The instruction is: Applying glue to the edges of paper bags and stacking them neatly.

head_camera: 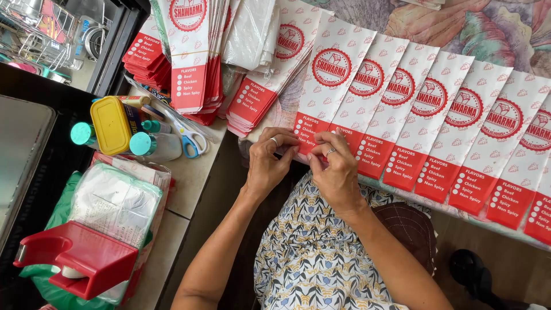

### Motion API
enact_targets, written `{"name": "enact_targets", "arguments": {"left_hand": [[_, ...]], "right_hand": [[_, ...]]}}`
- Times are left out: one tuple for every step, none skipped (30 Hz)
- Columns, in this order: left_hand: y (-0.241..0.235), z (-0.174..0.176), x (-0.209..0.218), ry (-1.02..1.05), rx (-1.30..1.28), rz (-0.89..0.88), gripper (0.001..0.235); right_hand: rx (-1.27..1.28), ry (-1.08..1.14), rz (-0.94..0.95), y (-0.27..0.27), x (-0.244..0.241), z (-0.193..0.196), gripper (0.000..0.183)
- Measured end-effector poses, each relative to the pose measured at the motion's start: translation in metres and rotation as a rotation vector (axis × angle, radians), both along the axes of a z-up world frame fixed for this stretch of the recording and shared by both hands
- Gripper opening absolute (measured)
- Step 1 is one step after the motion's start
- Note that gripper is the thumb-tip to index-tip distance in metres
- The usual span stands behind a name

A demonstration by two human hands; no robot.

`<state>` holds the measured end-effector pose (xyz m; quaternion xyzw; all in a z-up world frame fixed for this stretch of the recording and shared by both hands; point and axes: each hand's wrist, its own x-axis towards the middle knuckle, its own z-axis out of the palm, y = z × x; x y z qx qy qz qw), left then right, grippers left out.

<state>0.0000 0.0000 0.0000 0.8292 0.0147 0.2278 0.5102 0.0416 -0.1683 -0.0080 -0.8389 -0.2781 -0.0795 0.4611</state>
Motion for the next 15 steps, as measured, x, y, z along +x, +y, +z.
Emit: {"name": "enact_targets", "arguments": {"left_hand": [[-0.001,0.003,-0.001,-0.001,0.001,-0.005,0.011],[-0.002,0.007,-0.002,0.01,0.006,0.011,0.012],[-0.005,0.01,-0.001,0.018,0.008,0.018,0.013],[-0.002,0.014,-0.002,0.015,0.006,0.003,0.013],[-0.002,0.017,-0.002,0.03,-0.001,0.001,0.016],[-0.003,0.021,-0.001,0.046,-0.006,-0.002,0.02],[-0.002,0.024,-0.001,0.038,-0.016,-0.035,0.02],[-0.003,0.027,0.0,0.057,0.01,-0.035,0.021],[-0.004,0.03,0.001,0.074,0.037,-0.038,0.023],[-0.006,0.03,0.0,0.065,0.026,-0.076,0.023],[-0.009,0.029,0.0,0.057,0.076,-0.057,0.025],[-0.012,0.028,0.0,0.048,0.124,-0.038,0.027],[-0.019,0.022,-0.002,0.042,0.113,-0.078,0.027],[-0.026,0.016,-0.003,-0.088,0.201,-0.025,0.027],[-0.03,0.01,-0.005,-0.22,0.288,0.036,0.027]], "right_hand": [[0.001,-0.001,-0.005,0.0,0.001,0.0,0.011],[0.009,0.038,0.008,0.0,0.002,-0.001,0.011],[0.015,0.075,0.011,-0.003,0.003,-0.001,0.011],[0.013,0.071,-0.003,-0.001,0.002,0.003,0.011],[0.011,0.068,0.0,-0.001,0.001,0.008,0.012],[0.01,0.064,0.004,-0.003,0.001,0.012,0.014],[0.0,0.056,-0.03,-0.003,0.0,0.015,0.014],[0.028,0.067,-0.017,-0.003,-0.001,0.019,0.014],[0.055,0.077,-0.008,-0.004,-0.001,0.022,0.014],[0.044,0.067,-0.046,-0.003,-0.003,0.02,0.014],[0.051,0.043,-0.035,-0.004,-0.004,0.017,0.014],[0.057,0.019,-0.024,-0.004,-0.003,0.014,0.015],[0.046,0.015,-0.064,-0.007,-0.006,0.009,0.015],[0.123,0.0,-0.023,-0.01,-0.008,0.004,0.017],[0.204,-0.017,0.024,-0.01,-0.008,-0.001,0.02]]}}
